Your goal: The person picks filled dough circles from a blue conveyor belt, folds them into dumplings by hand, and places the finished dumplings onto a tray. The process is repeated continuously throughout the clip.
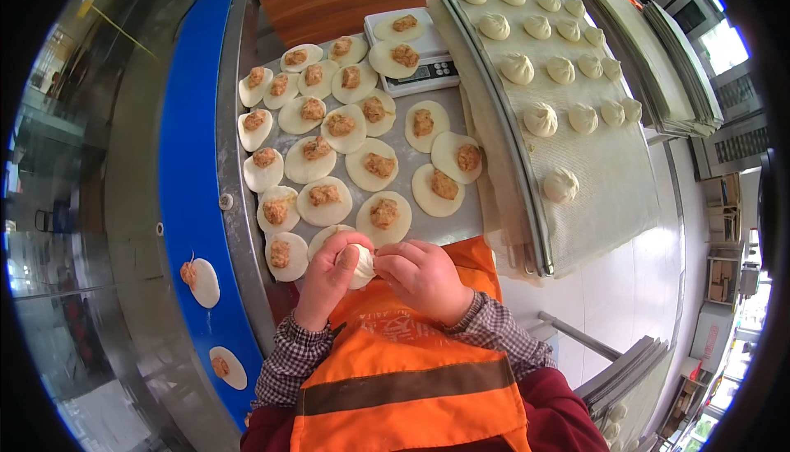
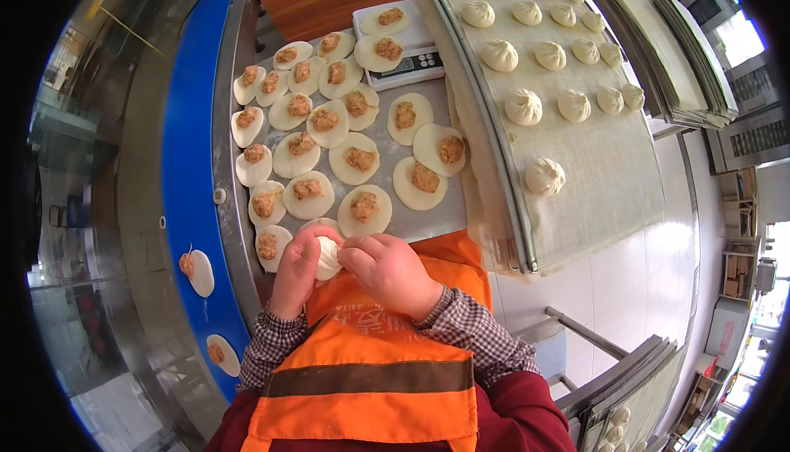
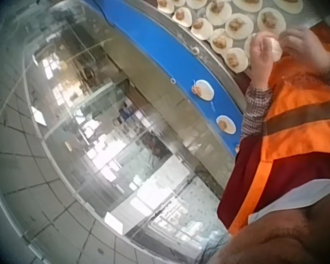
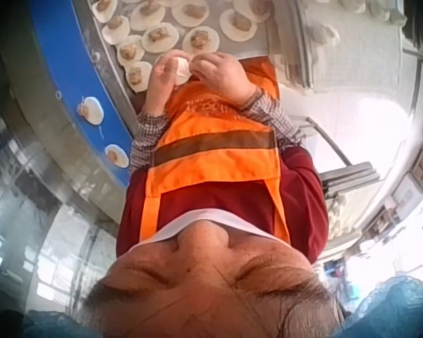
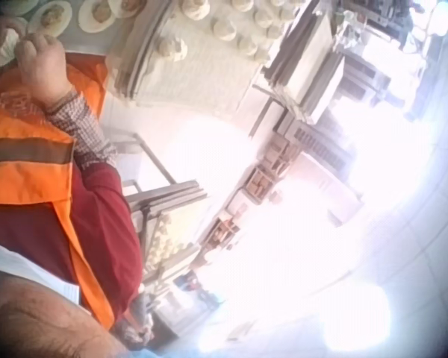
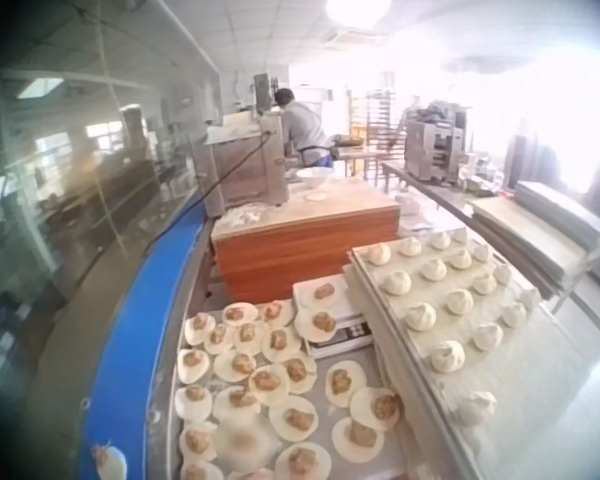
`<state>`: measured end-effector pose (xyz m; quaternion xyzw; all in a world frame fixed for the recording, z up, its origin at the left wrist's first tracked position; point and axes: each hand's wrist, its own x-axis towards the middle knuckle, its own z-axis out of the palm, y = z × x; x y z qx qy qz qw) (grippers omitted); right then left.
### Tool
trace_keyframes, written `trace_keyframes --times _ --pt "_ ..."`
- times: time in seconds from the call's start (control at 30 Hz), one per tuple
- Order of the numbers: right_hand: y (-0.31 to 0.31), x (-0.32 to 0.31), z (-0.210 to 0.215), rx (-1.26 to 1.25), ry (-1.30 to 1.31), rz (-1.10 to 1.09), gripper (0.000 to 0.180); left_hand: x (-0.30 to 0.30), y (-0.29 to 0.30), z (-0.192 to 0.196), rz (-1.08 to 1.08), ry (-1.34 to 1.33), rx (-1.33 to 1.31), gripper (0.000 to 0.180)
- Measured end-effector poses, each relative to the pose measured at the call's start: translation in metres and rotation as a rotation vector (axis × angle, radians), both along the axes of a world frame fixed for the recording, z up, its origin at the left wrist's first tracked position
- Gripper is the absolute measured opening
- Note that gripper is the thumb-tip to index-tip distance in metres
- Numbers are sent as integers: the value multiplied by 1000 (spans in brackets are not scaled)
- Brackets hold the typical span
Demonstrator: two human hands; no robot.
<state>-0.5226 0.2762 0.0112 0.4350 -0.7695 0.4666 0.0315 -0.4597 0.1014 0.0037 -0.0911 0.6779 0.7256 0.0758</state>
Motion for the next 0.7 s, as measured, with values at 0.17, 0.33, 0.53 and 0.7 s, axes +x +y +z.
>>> trace_keyframes --times 0.17,0.33,0.53,0.7 --pt "0 2 7 22 -26 25 18 -3 0 2 -26 -143 106 43" --pt "-1 4 5 -27 -261 8 21 -3 15 3 142 -77 153 44" --pt "-5 8 7 -17 -91 -27 24 -7 25 0 273 -243 415 45" --pt "0 3 12 26 13 14 26 -9 16 2 92 -376 546 48"
